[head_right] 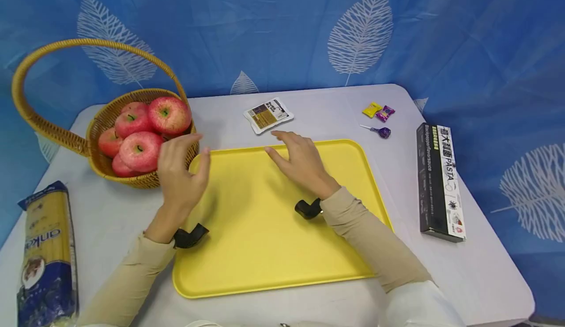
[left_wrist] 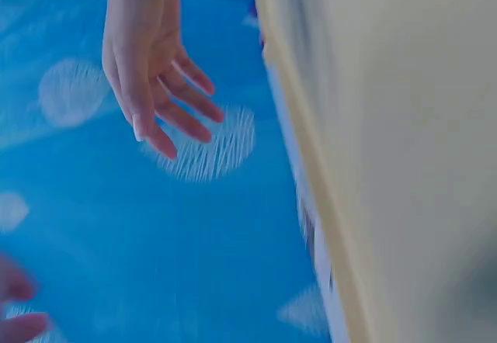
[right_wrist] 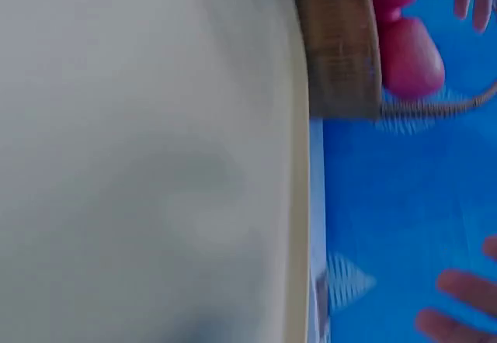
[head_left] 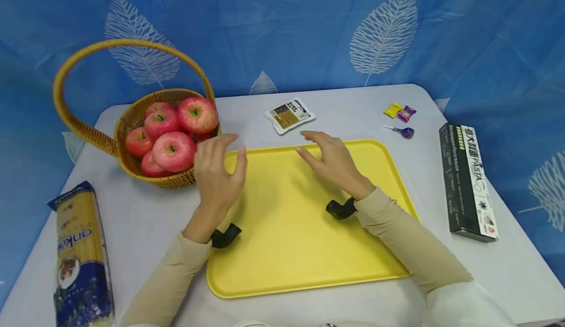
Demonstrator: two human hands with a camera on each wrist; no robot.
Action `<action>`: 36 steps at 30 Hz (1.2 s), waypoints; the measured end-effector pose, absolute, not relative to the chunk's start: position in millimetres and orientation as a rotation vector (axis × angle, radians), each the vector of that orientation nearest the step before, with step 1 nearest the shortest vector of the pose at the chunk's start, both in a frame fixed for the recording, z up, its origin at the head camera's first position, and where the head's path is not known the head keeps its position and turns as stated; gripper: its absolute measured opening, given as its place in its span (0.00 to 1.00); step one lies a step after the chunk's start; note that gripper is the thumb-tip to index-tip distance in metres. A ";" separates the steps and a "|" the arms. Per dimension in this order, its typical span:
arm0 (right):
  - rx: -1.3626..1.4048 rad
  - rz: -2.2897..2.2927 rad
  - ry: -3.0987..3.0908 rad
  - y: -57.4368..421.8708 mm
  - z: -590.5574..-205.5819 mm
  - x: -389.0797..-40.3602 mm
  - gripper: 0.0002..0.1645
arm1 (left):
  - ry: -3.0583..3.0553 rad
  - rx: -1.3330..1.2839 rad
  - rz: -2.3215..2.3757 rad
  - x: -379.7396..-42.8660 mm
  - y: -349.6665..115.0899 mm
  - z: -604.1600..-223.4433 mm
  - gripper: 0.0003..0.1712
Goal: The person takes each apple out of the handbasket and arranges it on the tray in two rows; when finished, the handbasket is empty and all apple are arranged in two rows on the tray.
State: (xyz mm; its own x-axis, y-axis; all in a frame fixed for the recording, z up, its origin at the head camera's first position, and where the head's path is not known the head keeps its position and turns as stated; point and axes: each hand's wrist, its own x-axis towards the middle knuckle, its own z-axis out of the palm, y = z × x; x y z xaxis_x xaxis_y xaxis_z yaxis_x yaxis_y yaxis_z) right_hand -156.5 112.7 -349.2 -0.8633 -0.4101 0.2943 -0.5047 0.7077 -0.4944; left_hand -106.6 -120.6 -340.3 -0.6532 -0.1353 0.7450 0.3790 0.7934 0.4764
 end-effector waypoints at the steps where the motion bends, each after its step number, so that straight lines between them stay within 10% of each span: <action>1: 0.791 0.957 -2.718 102.0 -348.2 -157.8 0.30 | -2.018 -0.134 -0.831 -104.0 -129.1 -337.7 0.16; 10: 1.268 1.365 -2.454 -19.0 -345.0 -168.2 0.33 | -1.799 0.692 -1.280 -97.0 -234.2 -347.5 0.25; 20: 1.219 0.834 -2.534 -112.2 -339.4 -163.5 0.47 | -1.876 0.637 -1.578 -104.0 -271.1 -390.1 0.25; 36: 1.019 1.212 -2.550 -39.5 -351.1 -160.5 0.39 | -1.931 0.596 -1.524 -88.7 -253.5 -362.9 0.25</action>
